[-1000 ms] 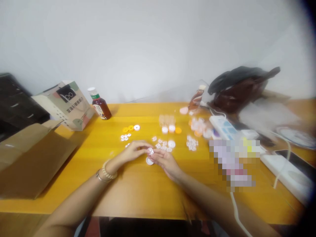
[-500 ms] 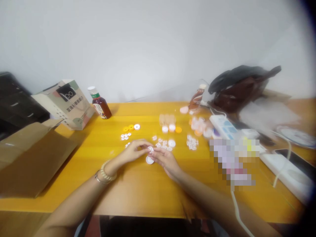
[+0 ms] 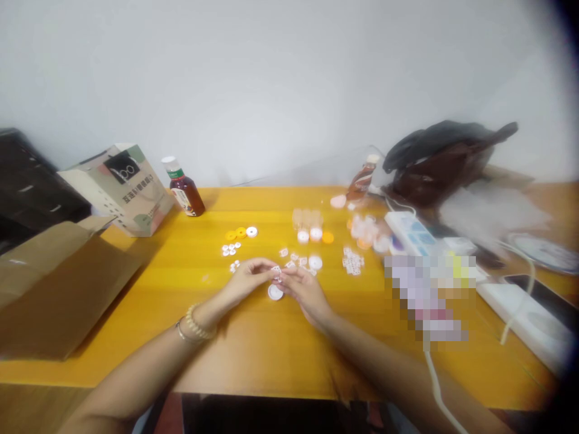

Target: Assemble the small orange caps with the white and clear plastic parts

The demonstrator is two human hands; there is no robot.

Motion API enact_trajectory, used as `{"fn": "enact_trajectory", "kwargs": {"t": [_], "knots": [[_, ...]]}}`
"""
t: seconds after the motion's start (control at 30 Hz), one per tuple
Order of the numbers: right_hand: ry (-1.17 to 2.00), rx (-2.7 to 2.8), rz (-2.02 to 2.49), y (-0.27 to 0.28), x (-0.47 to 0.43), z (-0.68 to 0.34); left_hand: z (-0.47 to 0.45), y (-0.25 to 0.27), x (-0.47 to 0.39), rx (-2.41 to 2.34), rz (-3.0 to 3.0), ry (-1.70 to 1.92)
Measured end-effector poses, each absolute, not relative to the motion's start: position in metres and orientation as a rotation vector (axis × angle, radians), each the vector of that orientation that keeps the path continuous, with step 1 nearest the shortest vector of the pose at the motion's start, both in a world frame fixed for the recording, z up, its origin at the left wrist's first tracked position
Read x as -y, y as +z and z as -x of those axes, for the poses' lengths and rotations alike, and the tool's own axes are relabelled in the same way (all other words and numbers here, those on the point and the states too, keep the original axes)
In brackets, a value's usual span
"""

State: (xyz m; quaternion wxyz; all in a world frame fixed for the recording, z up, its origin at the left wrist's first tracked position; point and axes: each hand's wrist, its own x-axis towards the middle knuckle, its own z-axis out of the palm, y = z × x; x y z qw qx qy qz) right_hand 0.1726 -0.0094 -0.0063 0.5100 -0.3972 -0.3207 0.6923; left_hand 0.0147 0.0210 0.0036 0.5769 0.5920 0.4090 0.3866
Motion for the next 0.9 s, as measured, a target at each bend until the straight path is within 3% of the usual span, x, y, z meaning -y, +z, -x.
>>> {"fn": "enact_trajectory", "kwargs": {"t": [0.6, 0.9], "knots": [[1.504, 1.141, 1.049, -0.008, 0.005, -0.178, -0.013, 0.006, -0.012, -1.036, -1.617, 0.961], [1.287, 1.754, 1.271, 0.027, 0.054, -0.247, -0.003, 0.005, 0.002, -1.091, -2.041, 0.871]]}}
